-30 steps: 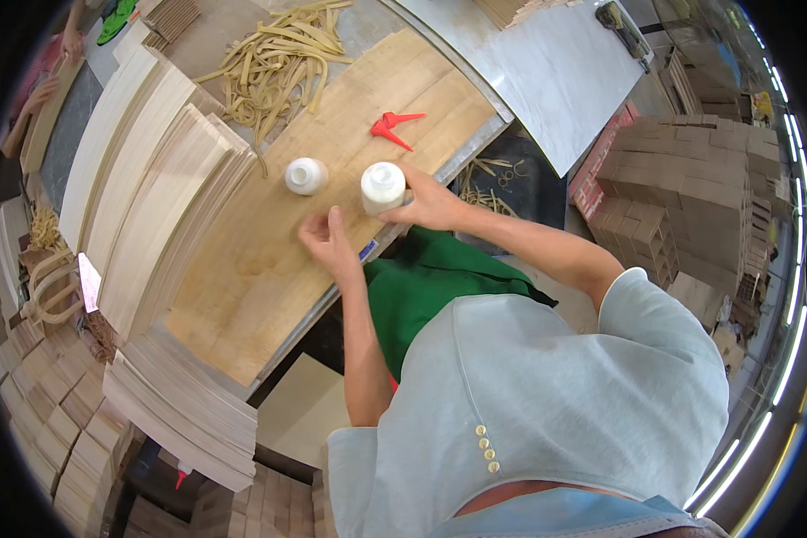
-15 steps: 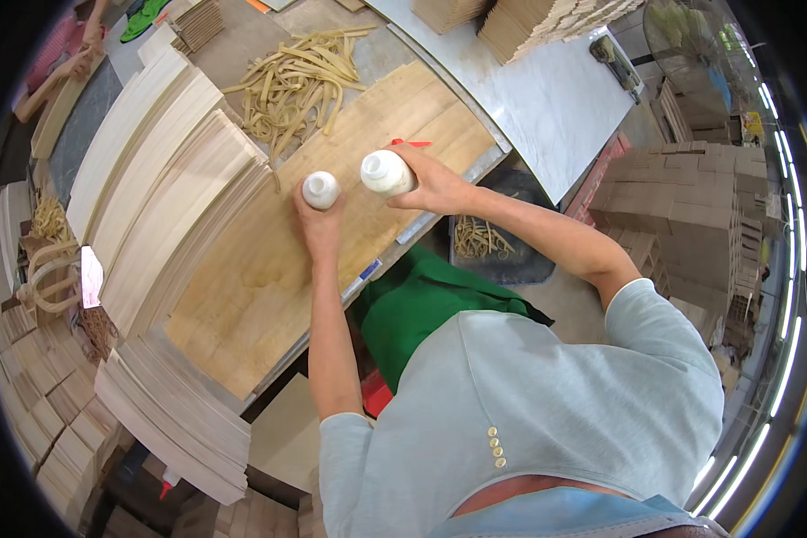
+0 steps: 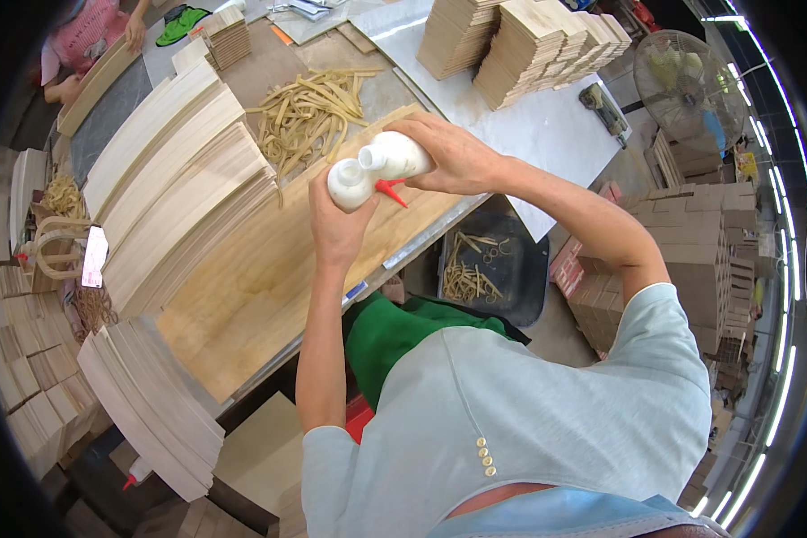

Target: Applying glue to wood blocks and stacking them in a workshop.

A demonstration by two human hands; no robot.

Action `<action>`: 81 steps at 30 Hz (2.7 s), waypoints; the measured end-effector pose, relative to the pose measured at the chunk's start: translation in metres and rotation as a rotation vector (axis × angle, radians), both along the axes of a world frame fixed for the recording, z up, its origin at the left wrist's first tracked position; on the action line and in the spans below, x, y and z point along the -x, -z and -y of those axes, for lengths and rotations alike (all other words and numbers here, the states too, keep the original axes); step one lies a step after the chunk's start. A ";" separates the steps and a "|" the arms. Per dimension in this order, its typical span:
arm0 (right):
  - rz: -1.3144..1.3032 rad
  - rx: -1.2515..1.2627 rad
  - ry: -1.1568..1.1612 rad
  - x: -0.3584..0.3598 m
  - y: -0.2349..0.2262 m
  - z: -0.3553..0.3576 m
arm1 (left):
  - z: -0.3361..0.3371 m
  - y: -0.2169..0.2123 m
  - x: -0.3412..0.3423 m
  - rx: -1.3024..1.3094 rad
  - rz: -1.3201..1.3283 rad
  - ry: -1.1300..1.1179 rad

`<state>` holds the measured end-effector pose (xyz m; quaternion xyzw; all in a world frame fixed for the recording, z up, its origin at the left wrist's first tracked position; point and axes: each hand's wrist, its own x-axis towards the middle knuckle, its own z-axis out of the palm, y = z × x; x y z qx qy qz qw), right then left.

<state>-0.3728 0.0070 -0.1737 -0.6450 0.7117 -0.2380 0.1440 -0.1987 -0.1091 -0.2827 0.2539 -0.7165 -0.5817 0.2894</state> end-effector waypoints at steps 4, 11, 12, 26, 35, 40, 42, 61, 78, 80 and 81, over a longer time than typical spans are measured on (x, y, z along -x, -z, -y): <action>-0.151 -0.044 -0.041 0.003 -0.029 0.000 | -0.004 -0.018 0.004 0.055 -0.035 -0.002; -0.343 -0.046 -0.085 0.004 -0.053 0.000 | -0.011 -0.027 0.004 0.069 -0.043 -0.013; -0.366 -0.050 -0.096 0.005 -0.054 0.000 | -0.012 -0.029 0.003 0.078 -0.040 -0.014; -0.551 -0.089 -0.149 0.003 -0.079 0.005 | -0.012 -0.044 0.001 0.103 -0.060 -0.011; -0.629 -0.136 -0.162 -0.001 -0.091 0.008 | -0.011 -0.044 0.002 0.118 -0.081 -0.009; -0.676 -0.095 -0.203 0.001 -0.094 0.009 | -0.011 -0.046 0.003 0.088 -0.098 0.012; -0.686 -0.130 -0.181 0.000 -0.096 0.010 | -0.011 -0.044 0.003 0.096 -0.102 0.009; -0.777 -0.056 -0.238 0.002 -0.105 0.015 | -0.007 -0.041 0.006 0.147 -0.044 -0.005; -0.896 -0.119 -0.222 0.001 -0.111 0.022 | -0.005 -0.040 0.012 0.054 -0.066 0.036; -0.895 -0.106 -0.231 0.001 -0.112 0.023 | -0.005 -0.040 0.012 0.062 -0.065 0.037; -0.891 -0.095 -0.241 0.002 -0.112 0.023 | -0.005 -0.040 0.012 0.064 -0.069 0.038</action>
